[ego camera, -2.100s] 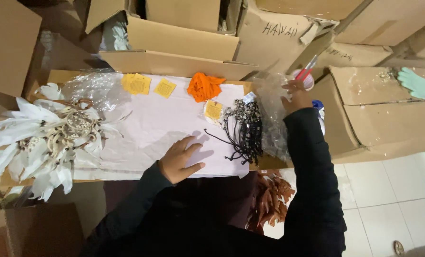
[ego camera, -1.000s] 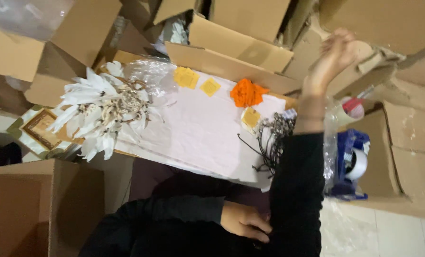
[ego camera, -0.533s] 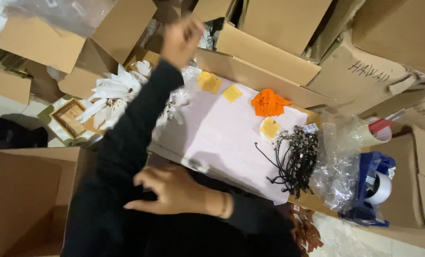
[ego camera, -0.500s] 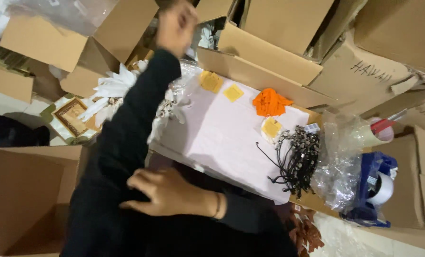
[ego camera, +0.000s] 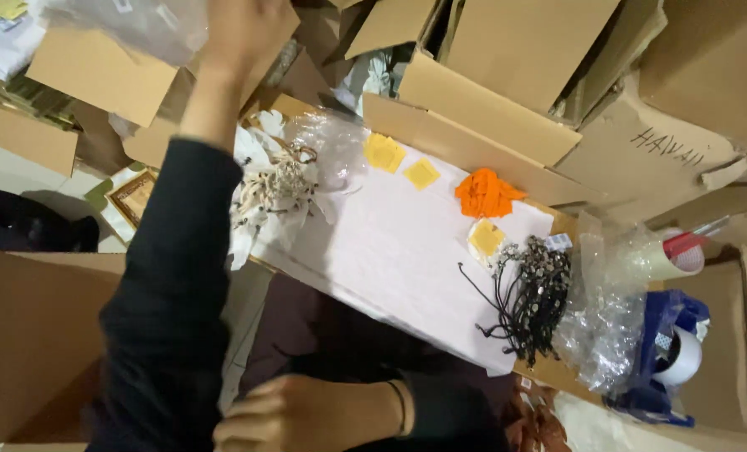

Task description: Attaching yellow tags to white feather accessories and writing on labels

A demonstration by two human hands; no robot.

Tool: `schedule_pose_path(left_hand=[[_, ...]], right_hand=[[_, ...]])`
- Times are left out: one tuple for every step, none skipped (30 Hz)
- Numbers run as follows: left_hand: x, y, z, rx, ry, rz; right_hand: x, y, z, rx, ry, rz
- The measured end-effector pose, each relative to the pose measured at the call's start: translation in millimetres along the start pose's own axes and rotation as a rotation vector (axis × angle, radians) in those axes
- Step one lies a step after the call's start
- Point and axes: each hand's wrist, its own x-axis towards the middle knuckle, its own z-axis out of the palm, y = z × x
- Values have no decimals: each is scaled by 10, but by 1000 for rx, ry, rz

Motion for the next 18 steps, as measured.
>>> schedule_pose_path(left_hand=[[-12,72,94,-18,-8,28],[-113,302,63,-16,-6,32],[-263,540,51,24,-234,-52],[-412,778,36,63,-465,-132],[-649,781,100,62,-461,-132],[-886,786,161,232,-572,-133],[-1107,781,203,409,-681,-130],[-1318,670,309,413,-678,-126],[-1553,568,419,529,-687,-115],[-1790,462,528,645,-694,-102],[-1869,502,513,646,-692,-105],[-1949,541,500,685,-652,-116],[-2040,588,483,724,-616,-128],[-2091,499,524,724,-619,-130],[-2147,411,565,734,-597,-111],[-2203,323,607,744,-575,-92],[-2187,319,607,745,-574,-91],[-2170,317,612,737,-541,-99]], right_hand=[[271,391,569,-98,-34,89],[1218,868,-24,-195,-66,178],[2237,905,-379,-286,-97,276],[3177,601,-534,-376,-129,373],[3011,716,-577,-378,-132,372],[2851,828,-619,-547,-155,342],[2705,953,-655,-719,-172,307],[2508,1083,-765,-723,-170,303],[2307,1197,-866,-690,-167,565],[2106,1313,-963,-644,-167,826],[1965,1387,-1083,-643,-169,824],[1824,1464,-1201,-671,-207,964],[1680,1530,-1309,-694,-244,1108],[1596,1586,-1378,-690,-245,1108],[1511,1644,-1450,-681,-207,1165],[1428,1703,-1523,-672,-168,1221],[1439,1719,-1557,-672,-168,1220],[1448,1735,-1595,-612,-78,1219]])
